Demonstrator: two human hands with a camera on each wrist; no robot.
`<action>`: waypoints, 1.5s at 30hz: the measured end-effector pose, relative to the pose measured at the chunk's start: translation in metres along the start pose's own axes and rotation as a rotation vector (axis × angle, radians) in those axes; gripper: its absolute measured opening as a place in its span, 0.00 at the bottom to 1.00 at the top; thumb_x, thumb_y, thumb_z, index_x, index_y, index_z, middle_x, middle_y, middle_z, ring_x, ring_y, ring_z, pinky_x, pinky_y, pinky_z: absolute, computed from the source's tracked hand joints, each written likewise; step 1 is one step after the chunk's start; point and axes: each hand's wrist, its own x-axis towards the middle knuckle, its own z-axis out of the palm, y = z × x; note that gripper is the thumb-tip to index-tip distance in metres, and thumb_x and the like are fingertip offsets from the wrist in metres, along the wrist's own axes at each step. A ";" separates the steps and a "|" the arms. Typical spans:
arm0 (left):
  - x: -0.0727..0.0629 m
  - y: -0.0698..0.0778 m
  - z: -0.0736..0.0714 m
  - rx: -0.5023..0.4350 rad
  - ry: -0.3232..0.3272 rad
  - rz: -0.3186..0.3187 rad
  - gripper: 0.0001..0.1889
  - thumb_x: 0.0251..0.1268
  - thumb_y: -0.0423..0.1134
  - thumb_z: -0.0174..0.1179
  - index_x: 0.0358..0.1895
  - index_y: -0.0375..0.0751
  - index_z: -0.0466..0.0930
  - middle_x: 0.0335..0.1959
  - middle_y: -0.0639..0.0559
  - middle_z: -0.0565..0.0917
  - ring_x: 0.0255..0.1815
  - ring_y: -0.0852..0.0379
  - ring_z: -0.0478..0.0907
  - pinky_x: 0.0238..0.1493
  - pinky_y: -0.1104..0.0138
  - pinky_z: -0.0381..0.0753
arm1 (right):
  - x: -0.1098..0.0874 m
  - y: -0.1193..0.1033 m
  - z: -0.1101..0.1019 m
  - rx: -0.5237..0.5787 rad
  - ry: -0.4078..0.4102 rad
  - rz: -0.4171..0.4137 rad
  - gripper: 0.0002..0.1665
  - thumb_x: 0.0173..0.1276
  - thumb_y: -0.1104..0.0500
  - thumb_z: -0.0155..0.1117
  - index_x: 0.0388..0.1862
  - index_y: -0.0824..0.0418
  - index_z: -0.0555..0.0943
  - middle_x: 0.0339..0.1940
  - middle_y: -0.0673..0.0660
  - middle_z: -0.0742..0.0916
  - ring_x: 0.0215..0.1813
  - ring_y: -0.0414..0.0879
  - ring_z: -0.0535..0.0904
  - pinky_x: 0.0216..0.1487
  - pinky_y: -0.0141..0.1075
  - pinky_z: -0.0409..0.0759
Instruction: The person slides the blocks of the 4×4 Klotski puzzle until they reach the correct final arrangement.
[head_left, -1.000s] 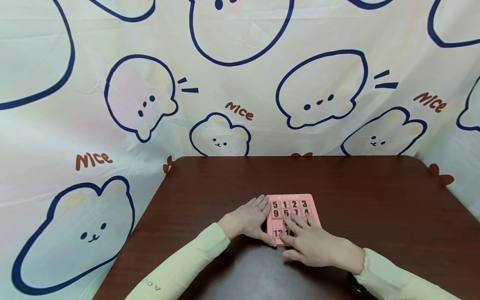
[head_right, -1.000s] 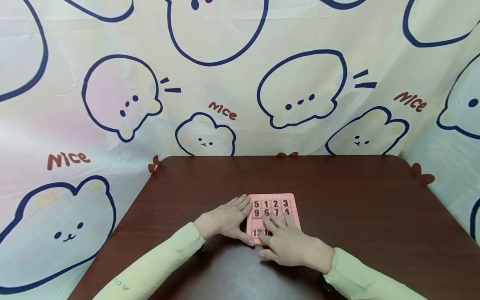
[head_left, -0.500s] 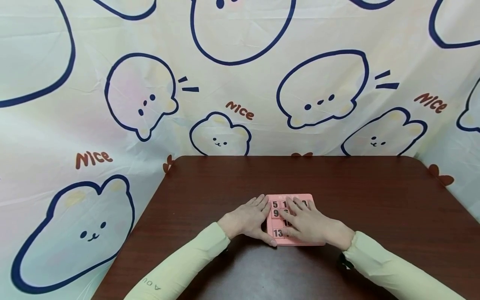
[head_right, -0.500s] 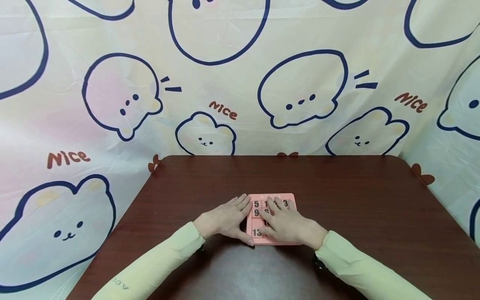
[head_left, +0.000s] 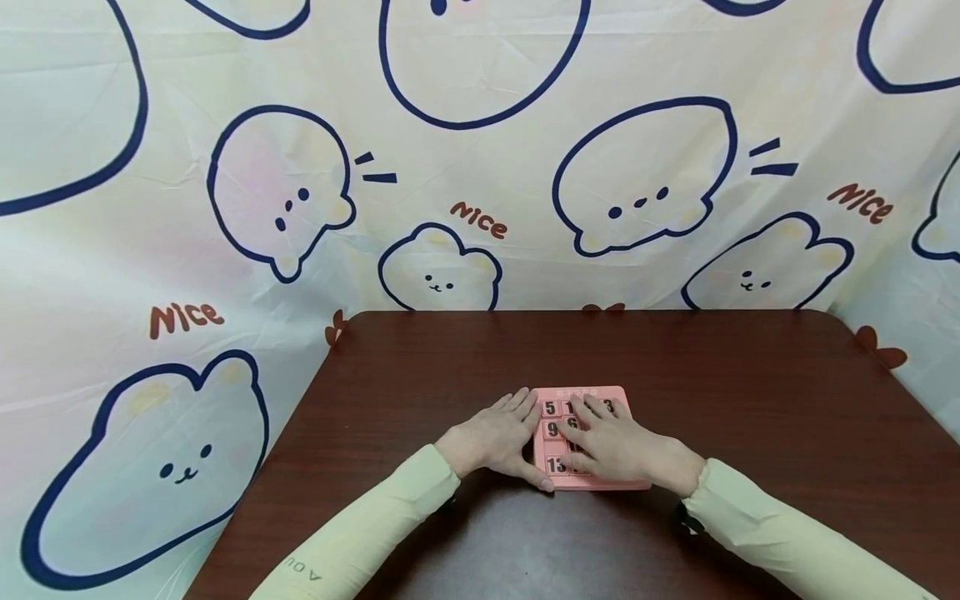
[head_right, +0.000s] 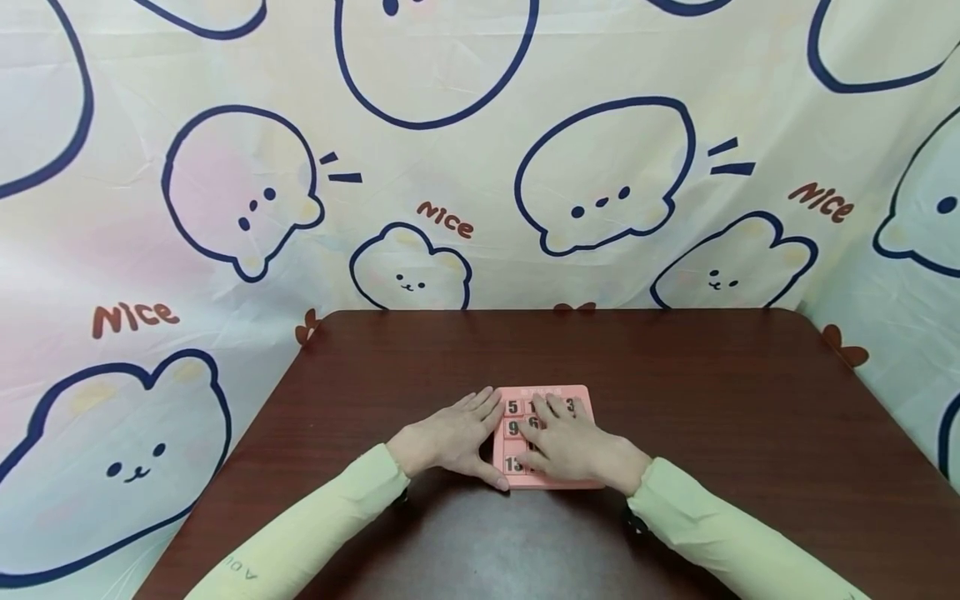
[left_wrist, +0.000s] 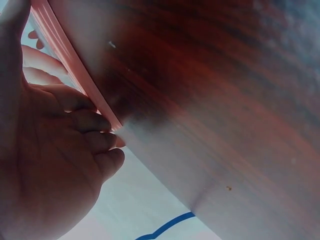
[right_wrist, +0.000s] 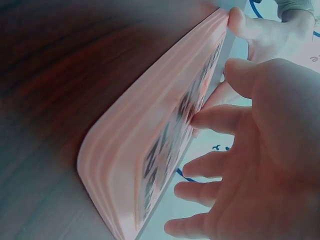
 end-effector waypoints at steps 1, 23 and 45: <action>0.000 0.000 0.000 0.001 0.002 0.001 0.66 0.45 0.86 0.48 0.79 0.38 0.47 0.81 0.42 0.48 0.82 0.48 0.43 0.81 0.59 0.50 | -0.001 0.000 0.000 -0.002 0.008 -0.008 0.34 0.74 0.36 0.50 0.71 0.52 0.71 0.78 0.68 0.63 0.78 0.66 0.55 0.71 0.69 0.55; 0.000 -0.001 -0.004 -0.005 -0.010 0.001 0.66 0.46 0.85 0.49 0.79 0.37 0.47 0.81 0.41 0.47 0.82 0.48 0.42 0.81 0.59 0.49 | -0.005 0.000 -0.006 0.050 0.033 -0.045 0.33 0.75 0.39 0.51 0.71 0.54 0.72 0.78 0.68 0.60 0.79 0.66 0.53 0.70 0.71 0.54; -0.001 0.001 -0.002 -0.028 -0.010 0.003 0.67 0.44 0.85 0.49 0.79 0.38 0.46 0.81 0.42 0.48 0.82 0.48 0.43 0.81 0.59 0.49 | 0.025 0.012 -0.010 0.025 -0.066 0.065 0.36 0.75 0.37 0.48 0.76 0.52 0.65 0.80 0.69 0.55 0.80 0.67 0.50 0.69 0.71 0.52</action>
